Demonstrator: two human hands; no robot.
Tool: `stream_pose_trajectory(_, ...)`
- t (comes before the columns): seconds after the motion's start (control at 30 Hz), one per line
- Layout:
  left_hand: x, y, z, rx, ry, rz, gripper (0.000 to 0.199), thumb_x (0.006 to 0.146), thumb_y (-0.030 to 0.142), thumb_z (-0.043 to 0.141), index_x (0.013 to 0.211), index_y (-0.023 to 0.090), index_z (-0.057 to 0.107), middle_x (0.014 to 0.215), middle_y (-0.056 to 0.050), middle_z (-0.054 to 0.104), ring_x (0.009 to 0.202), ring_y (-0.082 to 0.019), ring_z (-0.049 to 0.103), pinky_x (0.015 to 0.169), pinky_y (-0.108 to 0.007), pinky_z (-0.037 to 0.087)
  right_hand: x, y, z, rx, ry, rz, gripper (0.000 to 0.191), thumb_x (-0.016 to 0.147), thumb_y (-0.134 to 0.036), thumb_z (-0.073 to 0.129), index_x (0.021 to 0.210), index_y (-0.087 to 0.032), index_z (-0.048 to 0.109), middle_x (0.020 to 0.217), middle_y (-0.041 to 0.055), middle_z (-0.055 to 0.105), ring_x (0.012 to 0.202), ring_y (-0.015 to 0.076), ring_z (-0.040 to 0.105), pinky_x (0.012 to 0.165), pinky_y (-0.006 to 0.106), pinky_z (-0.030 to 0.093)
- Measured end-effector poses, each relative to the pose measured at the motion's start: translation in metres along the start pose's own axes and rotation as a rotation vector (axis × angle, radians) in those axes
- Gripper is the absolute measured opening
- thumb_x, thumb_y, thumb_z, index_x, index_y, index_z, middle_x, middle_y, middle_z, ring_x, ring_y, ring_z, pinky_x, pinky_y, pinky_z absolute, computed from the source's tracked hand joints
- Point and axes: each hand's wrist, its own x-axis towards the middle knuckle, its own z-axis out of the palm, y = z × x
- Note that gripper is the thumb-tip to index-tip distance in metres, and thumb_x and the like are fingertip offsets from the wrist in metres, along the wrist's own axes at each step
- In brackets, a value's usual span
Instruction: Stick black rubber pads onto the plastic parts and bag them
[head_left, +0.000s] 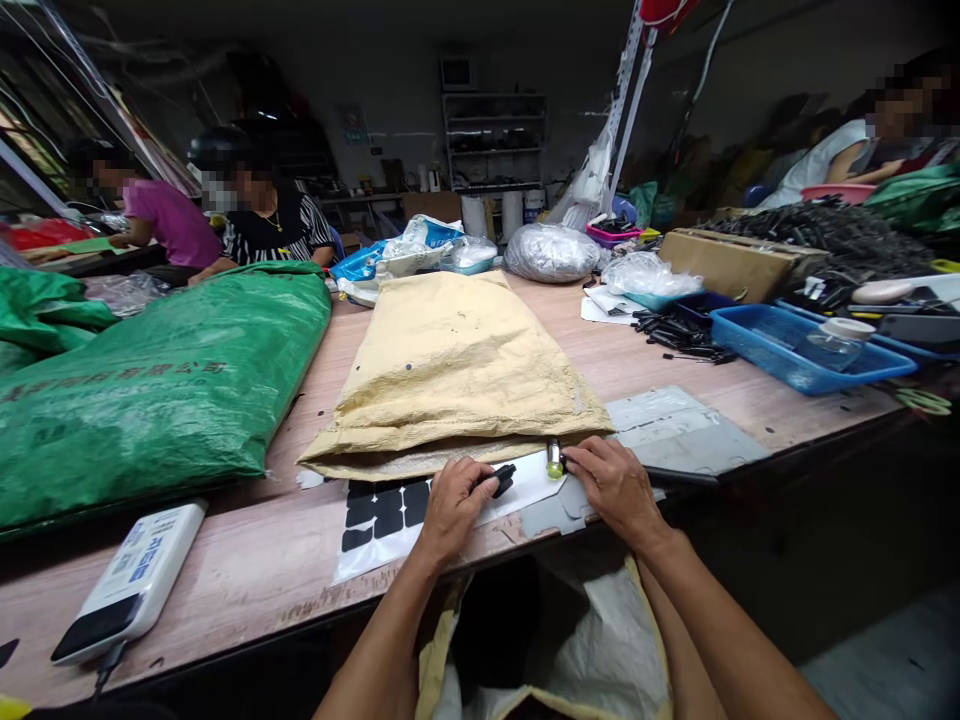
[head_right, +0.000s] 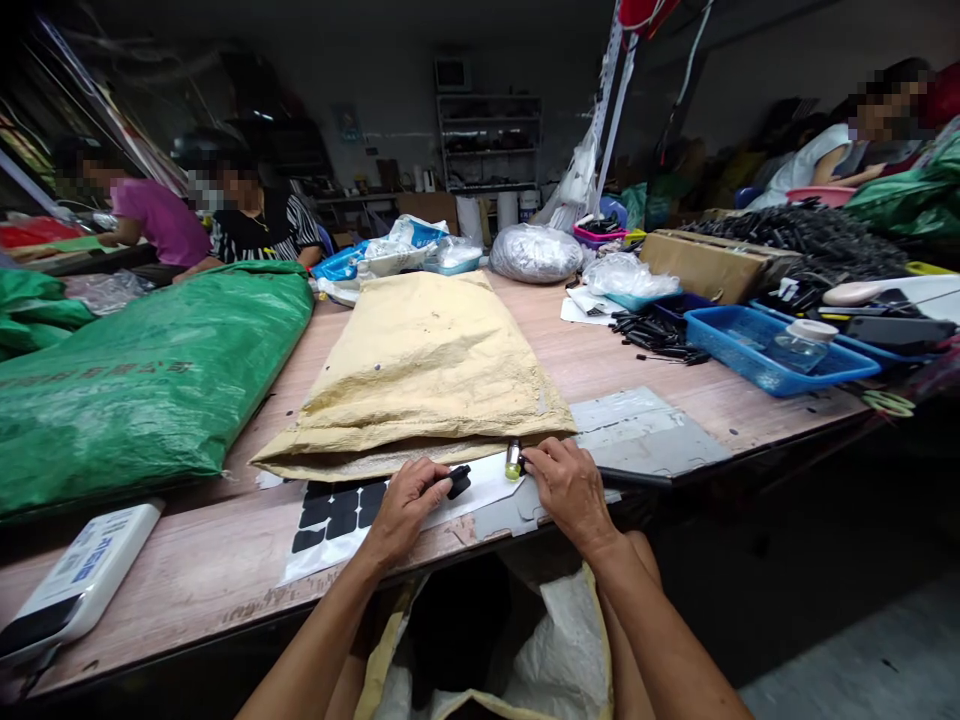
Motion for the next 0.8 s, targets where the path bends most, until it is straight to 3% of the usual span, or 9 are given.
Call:
stream_pose_trajectory(0.1, 0.0, 0.0, 0.0, 0.015, -0.003, 0.008, 0.023, 0.098, 0.036, 0.05, 0.095, 0.024, 0.07, 0.096, -0.002, 0.068, 0.098, -0.023, 0.057, 0.089, -0.038, 0.037, 0.004, -0.006, -0.003, -0.015, 0.037, 0.014, 0.021, 0.093, -0.021, 0.059, 0.106, -0.027, 0.074, 0.103, 0.0057, 0.069, 0.102, 0.0242, 0.054, 0.087, 0.037, 0.036)
stream_pose_trajectory(0.2, -0.001, 0.001, 0.0, 0.034, -0.019, 0.019, 0.028, 0.1, 0.037, 0.046, 0.092, 0.024, 0.069, 0.095, -0.002, 0.069, 0.097, -0.023, 0.057, 0.089, -0.038, 0.036, 0.014, -0.031, -0.011, 0.042, 0.07, -0.014, 0.024, 0.092, -0.023, 0.06, 0.113, -0.025, 0.071, 0.11, 0.0074, 0.068, 0.107, 0.0254, 0.053, 0.091, 0.039, 0.036)
stream_pose_trajectory(0.3, -0.002, 0.001, -0.001, 0.053, -0.038, 0.037, 0.032, 0.102, 0.038, 0.042, 0.09, 0.023, 0.068, 0.093, -0.003, 0.068, 0.095, -0.022, 0.057, 0.088, -0.038, 0.036, 0.026, -0.059, -0.016, 0.101, -0.011, -0.121, 0.024, 0.093, -0.034, 0.062, 0.115, -0.025, 0.068, 0.108, 0.0071, 0.068, 0.106, 0.0252, 0.053, 0.093, 0.04, 0.035)
stream_pose_trajectory(0.4, -0.003, 0.0, 0.0, 0.062, -0.042, 0.057, 0.034, 0.103, 0.038, 0.039, 0.088, 0.022, 0.065, 0.091, -0.003, 0.066, 0.094, -0.022, 0.056, 0.087, -0.038, 0.037, 0.036, -0.075, -0.011, 0.088, -0.128, -0.232, 0.016, 0.097, -0.037, 0.059, 0.099, -0.023, 0.066, 0.097, 0.0051, 0.067, 0.099, 0.0235, 0.052, 0.089, 0.039, 0.033)
stream_pose_trajectory(0.57, -0.004, -0.005, 0.002, 0.06, -0.004, 0.055, 0.036, 0.104, 0.037, 0.035, 0.083, 0.022, 0.06, 0.09, -0.005, 0.064, 0.092, -0.022, 0.054, 0.087, -0.039, 0.04, 0.043, -0.08, 0.007, 0.079, -0.176, -0.284, 0.019, 0.1, -0.029, 0.053, 0.084, -0.021, 0.058, 0.082, 0.0024, 0.063, 0.085, 0.0202, 0.047, 0.079, 0.036, 0.029)
stream_pose_trajectory(0.8, -0.003, -0.014, 0.01, 0.098, 0.032, 0.063, 0.032, 0.103, 0.033, 0.037, 0.082, 0.021, 0.058, 0.089, -0.006, 0.064, 0.091, -0.023, 0.054, 0.086, -0.04, 0.04, 0.039, -0.083, 0.018, 0.182, -0.201, -0.23, 0.023, 0.099, -0.025, 0.054, 0.076, -0.021, 0.053, 0.079, 0.0015, 0.063, 0.083, 0.0195, 0.048, 0.073, 0.034, 0.029)
